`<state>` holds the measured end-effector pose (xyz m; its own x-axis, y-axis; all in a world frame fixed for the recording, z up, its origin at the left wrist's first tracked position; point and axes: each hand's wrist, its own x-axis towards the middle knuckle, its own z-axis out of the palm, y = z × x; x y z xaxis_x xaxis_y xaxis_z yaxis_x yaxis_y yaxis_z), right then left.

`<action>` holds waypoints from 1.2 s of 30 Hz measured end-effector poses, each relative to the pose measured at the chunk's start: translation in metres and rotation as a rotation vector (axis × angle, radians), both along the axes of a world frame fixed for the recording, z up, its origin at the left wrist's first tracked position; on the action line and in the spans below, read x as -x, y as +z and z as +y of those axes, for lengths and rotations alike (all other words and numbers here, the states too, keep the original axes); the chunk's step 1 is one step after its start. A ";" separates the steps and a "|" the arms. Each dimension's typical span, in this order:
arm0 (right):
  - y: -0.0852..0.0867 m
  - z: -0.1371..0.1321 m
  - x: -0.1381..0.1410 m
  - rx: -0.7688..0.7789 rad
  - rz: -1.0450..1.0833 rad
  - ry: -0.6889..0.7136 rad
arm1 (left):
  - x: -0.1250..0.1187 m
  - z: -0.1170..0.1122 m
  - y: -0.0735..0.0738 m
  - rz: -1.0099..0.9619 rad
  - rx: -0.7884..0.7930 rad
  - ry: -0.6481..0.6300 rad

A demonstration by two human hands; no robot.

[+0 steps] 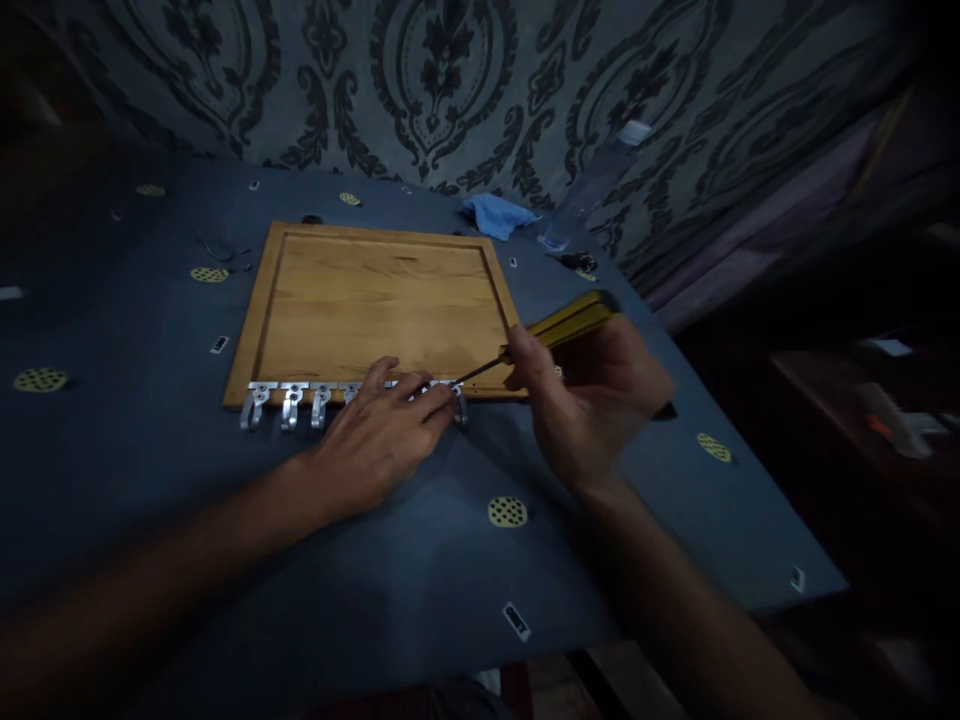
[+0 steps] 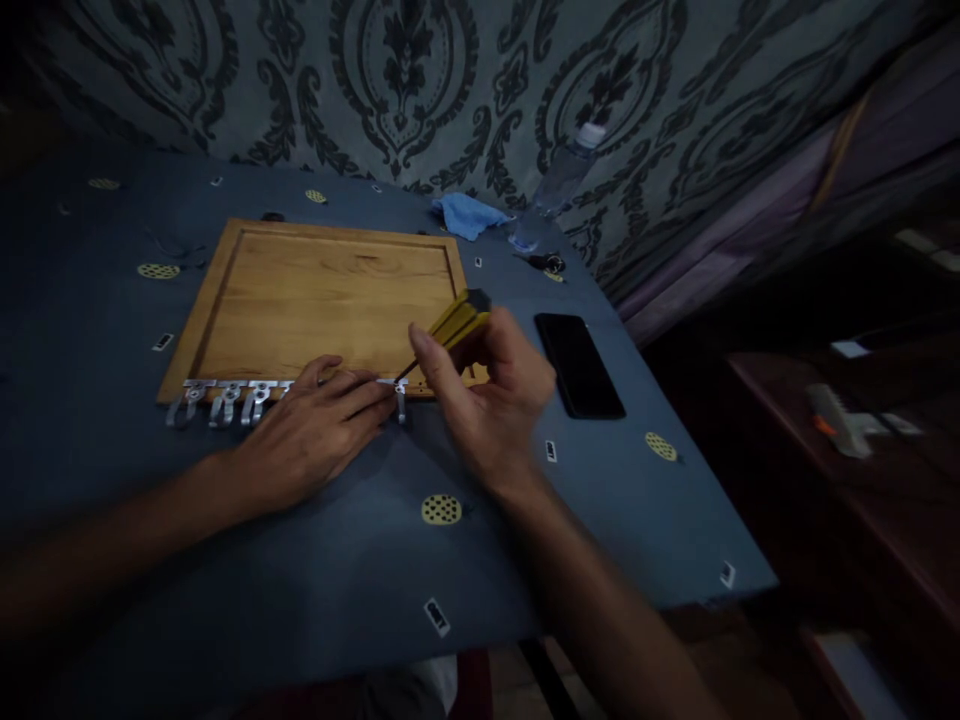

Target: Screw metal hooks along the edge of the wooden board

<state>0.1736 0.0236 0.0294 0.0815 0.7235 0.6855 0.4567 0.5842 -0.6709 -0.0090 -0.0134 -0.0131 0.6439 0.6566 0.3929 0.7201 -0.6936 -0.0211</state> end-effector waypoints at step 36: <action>-0.025 0.009 -0.008 0.109 0.232 0.127 | 0.001 0.000 0.003 0.046 0.032 0.001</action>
